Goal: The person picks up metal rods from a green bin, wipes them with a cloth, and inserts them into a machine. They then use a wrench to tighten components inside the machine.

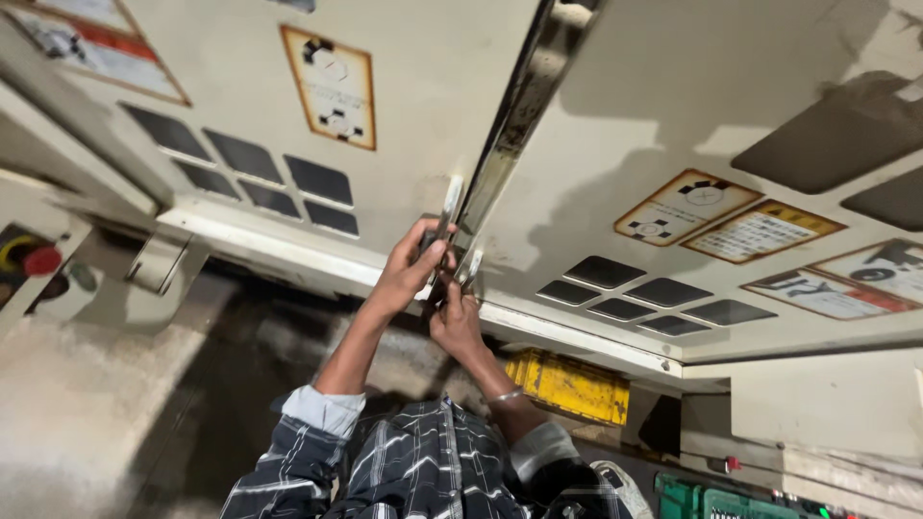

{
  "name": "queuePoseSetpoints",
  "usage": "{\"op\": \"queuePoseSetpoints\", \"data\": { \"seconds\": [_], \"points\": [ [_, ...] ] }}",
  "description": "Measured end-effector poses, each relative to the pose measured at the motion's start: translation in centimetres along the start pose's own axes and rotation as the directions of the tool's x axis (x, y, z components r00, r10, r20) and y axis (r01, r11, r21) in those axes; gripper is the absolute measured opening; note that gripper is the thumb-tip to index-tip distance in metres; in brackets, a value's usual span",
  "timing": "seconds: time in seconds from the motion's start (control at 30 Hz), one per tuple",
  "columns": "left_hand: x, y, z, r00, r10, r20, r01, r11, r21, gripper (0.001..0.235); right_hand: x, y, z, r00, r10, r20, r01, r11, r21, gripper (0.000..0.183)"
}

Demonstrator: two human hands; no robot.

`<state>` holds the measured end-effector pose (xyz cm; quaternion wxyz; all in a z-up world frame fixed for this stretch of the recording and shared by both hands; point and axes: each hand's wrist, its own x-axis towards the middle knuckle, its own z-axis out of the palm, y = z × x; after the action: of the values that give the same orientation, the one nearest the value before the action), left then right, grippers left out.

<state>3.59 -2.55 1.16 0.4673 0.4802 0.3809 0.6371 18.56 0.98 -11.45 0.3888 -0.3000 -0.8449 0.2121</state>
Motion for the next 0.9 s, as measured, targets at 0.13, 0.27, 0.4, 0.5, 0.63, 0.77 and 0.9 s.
{"op": "queuePoseSetpoints", "data": {
  "seconds": [0.13,0.27,0.4,0.5,0.63,0.77,0.9],
  "points": [
    [-0.6,-1.6,1.0,0.989,0.017,-0.15,-0.021,0.999,-0.026,0.034,-0.5,0.8,1.6,0.983,-0.169,-0.07,0.16,0.979,-0.124,0.064],
    [-0.2,-2.5,1.4,0.975,0.115,-0.19,-0.122,0.992,-0.024,0.031,-0.4,1.5,1.8,0.979,-0.197,-0.057,0.19,0.975,-0.113,0.061],
    [-0.3,-3.1,1.8,0.964,0.134,-0.229,-0.151,0.987,-0.058,0.028,-0.8,1.5,1.5,0.985,-0.171,-0.01,0.169,0.979,-0.111,0.065],
    [-0.9,-3.2,2.0,0.96,0.131,-0.248,-0.146,0.988,-0.043,0.028,-1.5,1.1,1.6,0.986,-0.168,-0.017,0.165,0.98,-0.109,0.067],
    [-0.3,-2.8,2.6,0.947,0.159,-0.281,-0.18,0.982,-0.051,0.027,-1.1,1.4,2.0,0.978,-0.197,-0.075,0.185,0.973,-0.137,0.065],
    [-0.5,-3.3,2.5,0.931,0.203,-0.304,-0.219,0.976,-0.018,0.028,-1.7,2.4,3.3,0.991,-0.125,-0.052,0.115,0.98,-0.163,0.06],
    [-0.1,-4.0,2.8,0.927,0.173,-0.332,-0.194,0.98,-0.032,0.028,-2.1,3.1,3.6,0.975,-0.189,-0.117,0.168,0.971,-0.167,0.062]
  ]
}}
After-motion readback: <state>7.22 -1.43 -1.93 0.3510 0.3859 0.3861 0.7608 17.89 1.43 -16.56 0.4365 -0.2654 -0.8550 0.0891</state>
